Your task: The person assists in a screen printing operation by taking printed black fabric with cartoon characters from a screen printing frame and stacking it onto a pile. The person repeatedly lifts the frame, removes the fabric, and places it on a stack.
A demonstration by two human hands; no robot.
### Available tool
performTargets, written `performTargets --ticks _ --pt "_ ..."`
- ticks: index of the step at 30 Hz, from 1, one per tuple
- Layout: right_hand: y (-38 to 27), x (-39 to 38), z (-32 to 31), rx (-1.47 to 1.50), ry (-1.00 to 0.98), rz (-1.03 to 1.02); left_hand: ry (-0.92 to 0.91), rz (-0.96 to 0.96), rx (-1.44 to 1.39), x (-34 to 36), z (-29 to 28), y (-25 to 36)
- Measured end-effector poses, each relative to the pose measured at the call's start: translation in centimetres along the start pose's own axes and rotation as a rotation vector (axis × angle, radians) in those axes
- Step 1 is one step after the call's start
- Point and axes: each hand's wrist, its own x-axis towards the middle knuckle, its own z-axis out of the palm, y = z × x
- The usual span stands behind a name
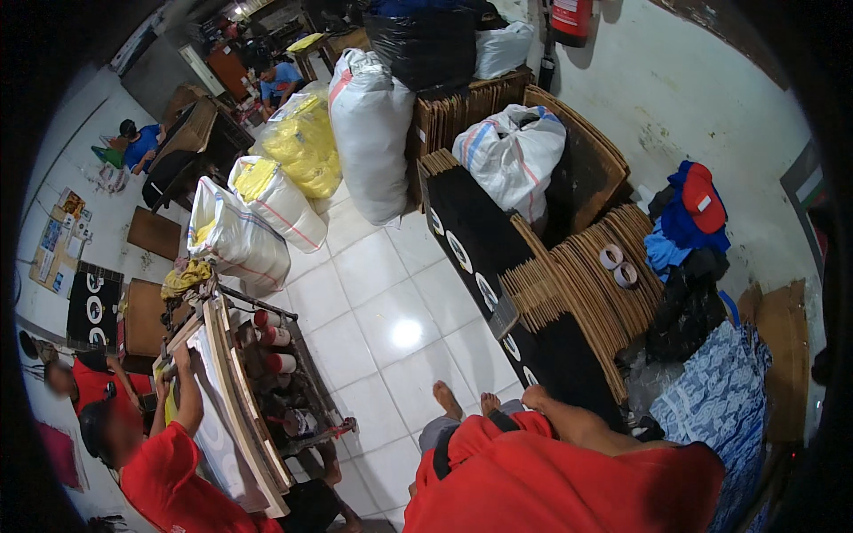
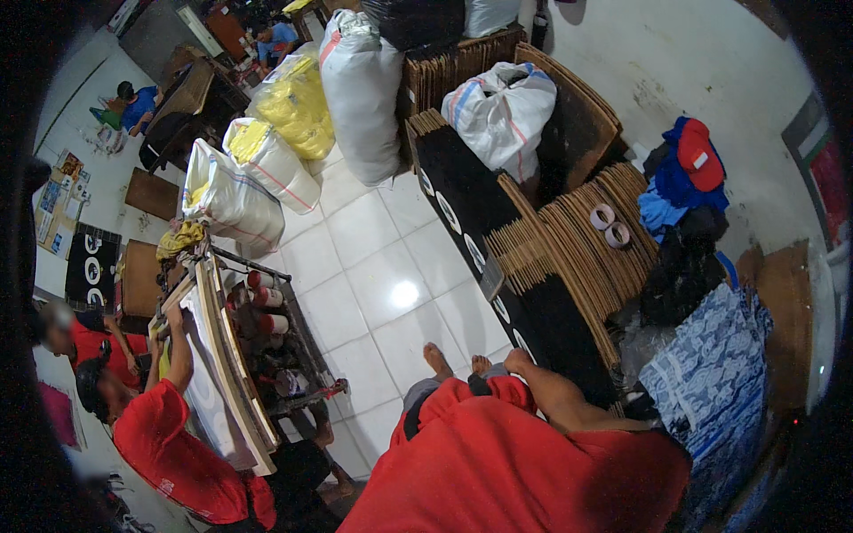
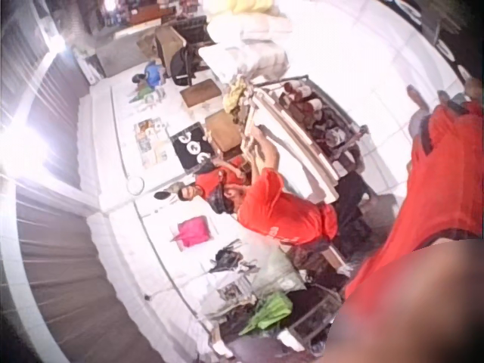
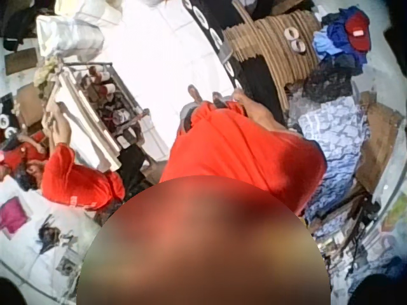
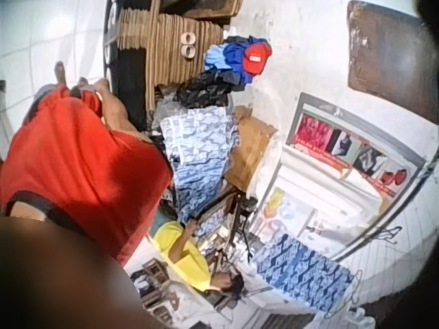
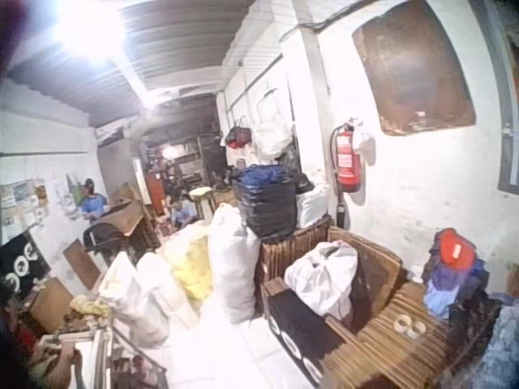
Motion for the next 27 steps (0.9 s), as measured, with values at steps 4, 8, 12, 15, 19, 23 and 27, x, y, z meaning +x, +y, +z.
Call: performTargets --ticks 4,8,12,15,19,23,27 --pt "0.6 -3.4 1.5 0.066 0.001 0.082 0.010 -0.006 -0.006 -0.6 -0.7 -1.7" --pt "-1.7 -4.1 0.0 0.021 -0.019 0.030 0.019 -0.047 -0.111 -0.8 -2.6 -1.0" --pt "-5.1 -2.8 -2.5 -0.167 0.006 -0.230 0.054 -0.048 -0.272 0.3 -5.1 1.1" --pt "-8.4 -1.3 -3.9 0.155 0.103 -0.115 0.094 0.026 -0.350 1.8 -6.9 2.5" --pt "-14.0 -0.1 -4.7 0.440 0.060 -0.004 0.136 0.053 -0.365 3.5 -9.9 3.2" --pt "-20.7 -0.3 -3.4 0.587 -0.021 -0.098 0.181 0.001 -0.346 5.4 -13.5 2.9" --pt "-25.7 -1.2 -2.1 0.663 -0.115 -0.186 0.176 -0.053 -0.267 7.3 -16.2 1.7"
